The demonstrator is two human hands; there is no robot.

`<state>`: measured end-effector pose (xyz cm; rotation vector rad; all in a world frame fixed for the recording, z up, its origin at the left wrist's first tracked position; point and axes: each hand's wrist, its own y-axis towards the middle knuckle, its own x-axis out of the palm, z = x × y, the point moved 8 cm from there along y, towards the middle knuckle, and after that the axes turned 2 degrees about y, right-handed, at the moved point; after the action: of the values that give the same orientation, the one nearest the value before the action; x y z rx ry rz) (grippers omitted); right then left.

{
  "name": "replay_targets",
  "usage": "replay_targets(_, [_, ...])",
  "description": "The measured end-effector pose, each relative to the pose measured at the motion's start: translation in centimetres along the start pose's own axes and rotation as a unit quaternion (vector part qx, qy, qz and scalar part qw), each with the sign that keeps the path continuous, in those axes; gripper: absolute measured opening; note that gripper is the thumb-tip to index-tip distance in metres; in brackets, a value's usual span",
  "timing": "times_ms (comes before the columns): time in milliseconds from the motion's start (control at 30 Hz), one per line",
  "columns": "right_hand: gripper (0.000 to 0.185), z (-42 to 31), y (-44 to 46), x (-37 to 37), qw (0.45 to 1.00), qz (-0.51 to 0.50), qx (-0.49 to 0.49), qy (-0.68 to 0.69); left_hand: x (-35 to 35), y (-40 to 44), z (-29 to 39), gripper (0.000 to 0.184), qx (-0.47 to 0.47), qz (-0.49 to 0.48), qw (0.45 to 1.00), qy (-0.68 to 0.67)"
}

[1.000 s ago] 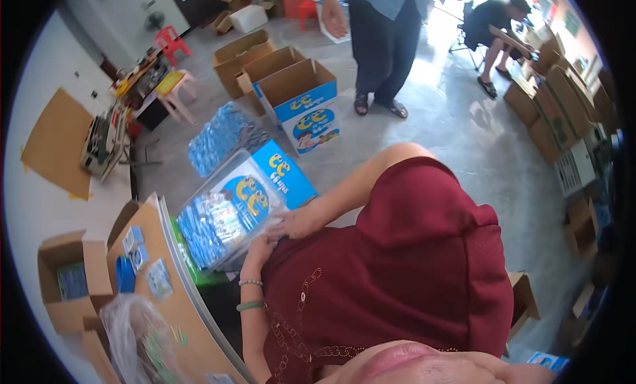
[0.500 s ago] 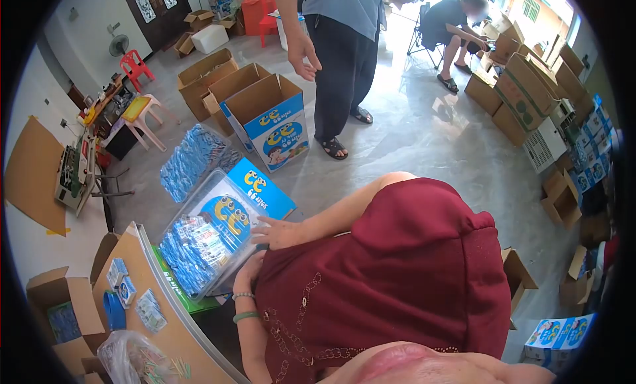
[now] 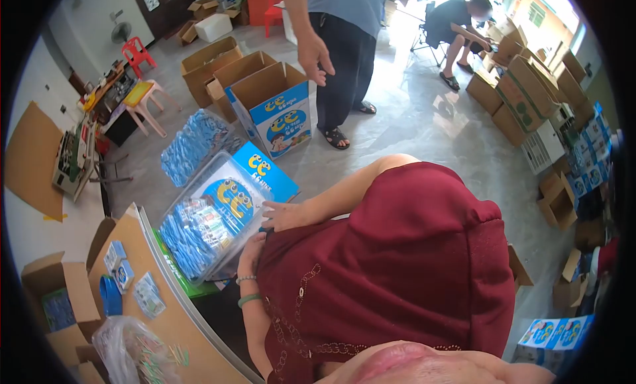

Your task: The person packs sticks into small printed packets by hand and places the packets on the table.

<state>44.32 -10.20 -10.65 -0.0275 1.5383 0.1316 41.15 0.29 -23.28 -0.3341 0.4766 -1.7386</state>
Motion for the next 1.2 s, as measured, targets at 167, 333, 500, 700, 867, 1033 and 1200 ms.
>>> replay_targets(167, [0.024,-0.8,1.1,0.8,0.989,-0.125,-0.033,-0.071,-1.1,0.2,-2.0,0.018,0.011,0.007,0.974,-0.225])
replay_targets(333, [0.017,-1.8,3.4,0.1,0.998,0.041,-0.030,-0.023,-1.4,-0.5,-1.6,0.019,0.015,-0.052,0.976,-0.209])
replay_targets(500, [0.017,-1.0,5.0,3.7,0.994,0.088,0.022,0.063,-0.6,-2.0,2.6,0.020,-0.050,-0.044,0.992,-0.104])
replay_targets(700, [0.016,0.7,2.6,3.4,0.984,-0.141,0.102,-0.021,0.7,2.4,-2.2,0.021,-0.063,-0.184,0.964,-0.181])
replay_targets(867, [0.017,0.9,3.2,2.8,0.988,-0.118,0.093,-0.032,-1.0,4.7,-5.2,0.023,-0.035,-0.129,0.939,-0.316])
replay_targets(1033, [0.017,-0.2,4.0,2.3,0.993,0.075,0.080,0.042,-0.3,1.7,-1.8,0.034,-0.006,-0.159,0.951,-0.264])
replay_targets(1200, [0.026,0.3,3.7,2.9,0.969,0.095,0.096,0.205,0.1,0.5,-0.2,0.042,0.017,-0.157,0.957,-0.242])
